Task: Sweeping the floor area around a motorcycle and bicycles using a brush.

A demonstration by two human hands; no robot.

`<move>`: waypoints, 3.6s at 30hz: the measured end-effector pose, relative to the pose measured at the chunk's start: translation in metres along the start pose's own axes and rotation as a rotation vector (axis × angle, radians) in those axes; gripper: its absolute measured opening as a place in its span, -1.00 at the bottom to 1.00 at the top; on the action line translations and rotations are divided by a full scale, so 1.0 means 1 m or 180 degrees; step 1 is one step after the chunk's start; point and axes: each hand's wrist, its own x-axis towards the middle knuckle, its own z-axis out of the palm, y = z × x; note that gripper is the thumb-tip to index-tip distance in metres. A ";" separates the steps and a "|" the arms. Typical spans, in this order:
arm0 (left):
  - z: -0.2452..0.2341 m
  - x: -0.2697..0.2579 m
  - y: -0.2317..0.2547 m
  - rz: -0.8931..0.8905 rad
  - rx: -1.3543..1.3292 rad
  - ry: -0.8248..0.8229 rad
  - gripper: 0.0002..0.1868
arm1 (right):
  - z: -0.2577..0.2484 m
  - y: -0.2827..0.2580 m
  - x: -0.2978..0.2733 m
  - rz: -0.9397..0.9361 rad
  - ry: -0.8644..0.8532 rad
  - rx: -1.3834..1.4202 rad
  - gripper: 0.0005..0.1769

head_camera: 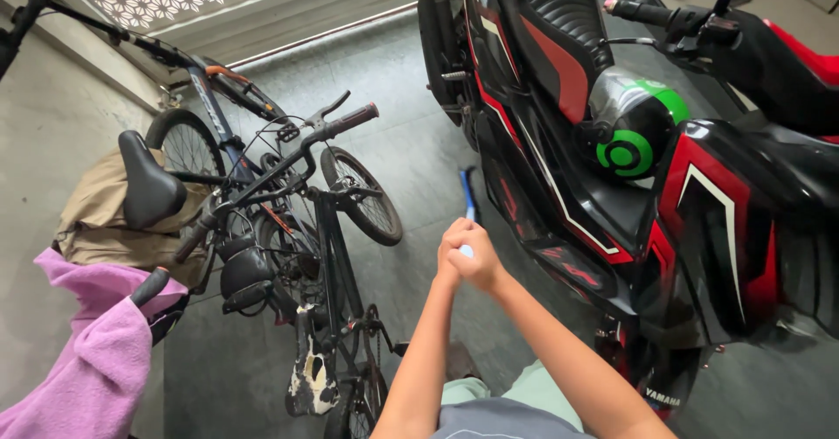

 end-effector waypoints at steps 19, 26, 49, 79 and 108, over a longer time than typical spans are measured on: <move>0.019 0.008 -0.083 -0.1263 0.0861 0.0478 -0.78 | -0.003 0.095 -0.022 0.1232 -0.0473 0.0883 -0.81; 0.030 0.029 -0.017 -0.0614 0.1110 0.0388 -0.81 | -0.032 0.032 -0.001 0.0861 0.0208 0.0848 -0.74; 0.024 -0.005 -0.091 -0.0717 0.0973 0.0328 -0.76 | 0.000 0.070 -0.036 0.0947 -0.0297 0.0768 -0.81; 0.009 -0.006 -0.082 -0.0824 0.1019 0.0333 -0.70 | 0.005 0.085 -0.042 0.1199 -0.0310 0.0907 -0.79; 0.004 -0.024 -0.087 -0.0963 0.0586 0.0484 -0.72 | 0.025 0.081 -0.046 0.1437 -0.0489 0.0700 -0.82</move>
